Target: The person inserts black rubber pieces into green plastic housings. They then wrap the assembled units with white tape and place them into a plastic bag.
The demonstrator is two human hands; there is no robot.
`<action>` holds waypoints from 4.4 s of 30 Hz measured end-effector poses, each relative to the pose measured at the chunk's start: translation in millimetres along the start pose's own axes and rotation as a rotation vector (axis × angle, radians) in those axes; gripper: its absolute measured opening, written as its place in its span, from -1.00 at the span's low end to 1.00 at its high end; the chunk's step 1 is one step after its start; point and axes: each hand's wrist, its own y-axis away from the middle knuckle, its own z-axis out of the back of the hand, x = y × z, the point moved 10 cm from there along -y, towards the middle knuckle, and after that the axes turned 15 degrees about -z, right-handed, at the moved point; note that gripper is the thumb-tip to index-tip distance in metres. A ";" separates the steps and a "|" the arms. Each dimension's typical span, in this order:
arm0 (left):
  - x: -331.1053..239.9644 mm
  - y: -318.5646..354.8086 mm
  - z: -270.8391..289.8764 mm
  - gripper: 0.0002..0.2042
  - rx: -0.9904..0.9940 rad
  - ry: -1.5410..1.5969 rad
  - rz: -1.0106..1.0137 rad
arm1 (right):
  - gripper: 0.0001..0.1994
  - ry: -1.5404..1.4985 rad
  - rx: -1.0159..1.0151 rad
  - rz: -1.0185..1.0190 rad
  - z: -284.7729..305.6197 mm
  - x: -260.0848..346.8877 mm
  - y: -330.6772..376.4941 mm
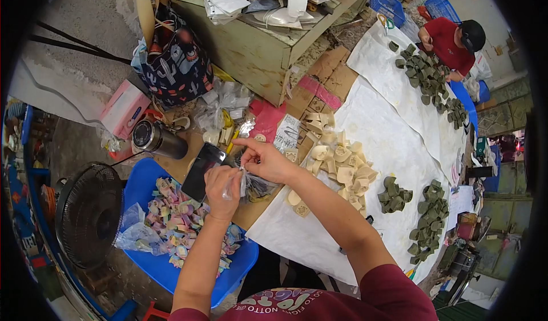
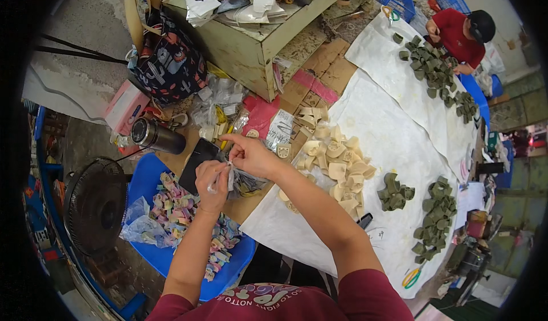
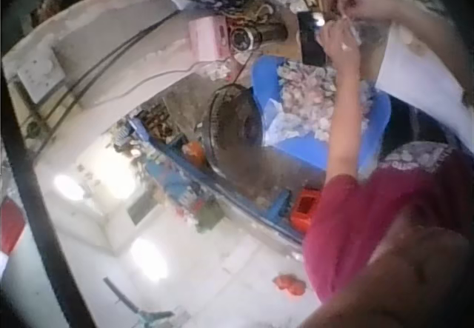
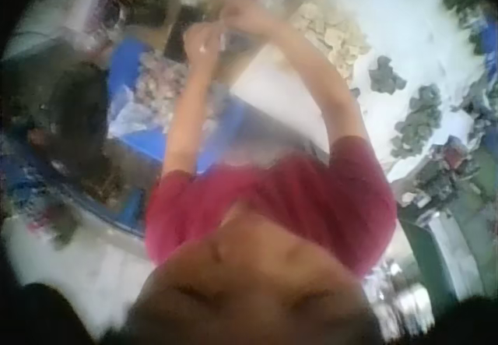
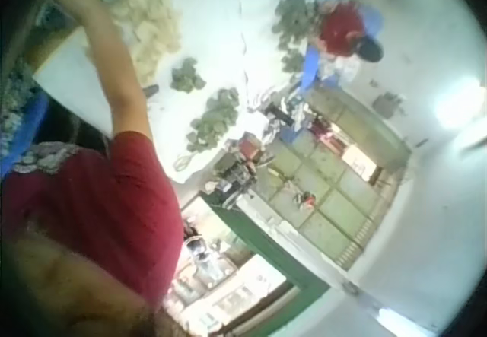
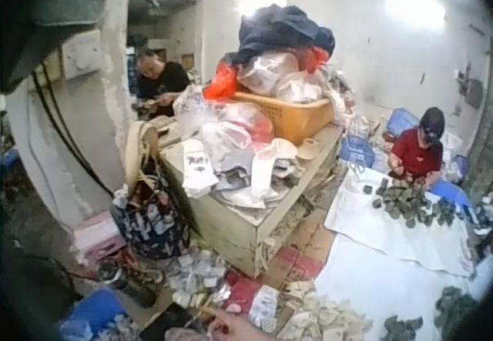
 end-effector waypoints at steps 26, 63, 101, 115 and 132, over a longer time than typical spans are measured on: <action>-167.2 129.8 -52.6 -0.46 0.413 0.240 -0.094 | -0.73 0.098 -0.588 -0.199 -0.2 -66.4 225.9; -555.2 379.6 -375.2 -0.37 1.151 0.348 -1.586 | -0.50 -1.289 -0.761 -2.245 -636.9 -739.0 1000.4; -579.4 325.0 -342.3 -0.38 1.459 1.093 -0.860 | -0.63 -0.502 -1.457 -0.986 117.8 -624.7 700.1; -545.8 259.1 -328.6 -0.65 1.209 1.221 -0.335 | -0.66 -0.393 -1.342 -0.847 30.8 -663.0 675.8; -346.4 205.6 -203.3 -0.74 0.366 0.423 -0.119 | -0.71 -0.318 -1.416 -0.895 -118.0 -645.7 790.6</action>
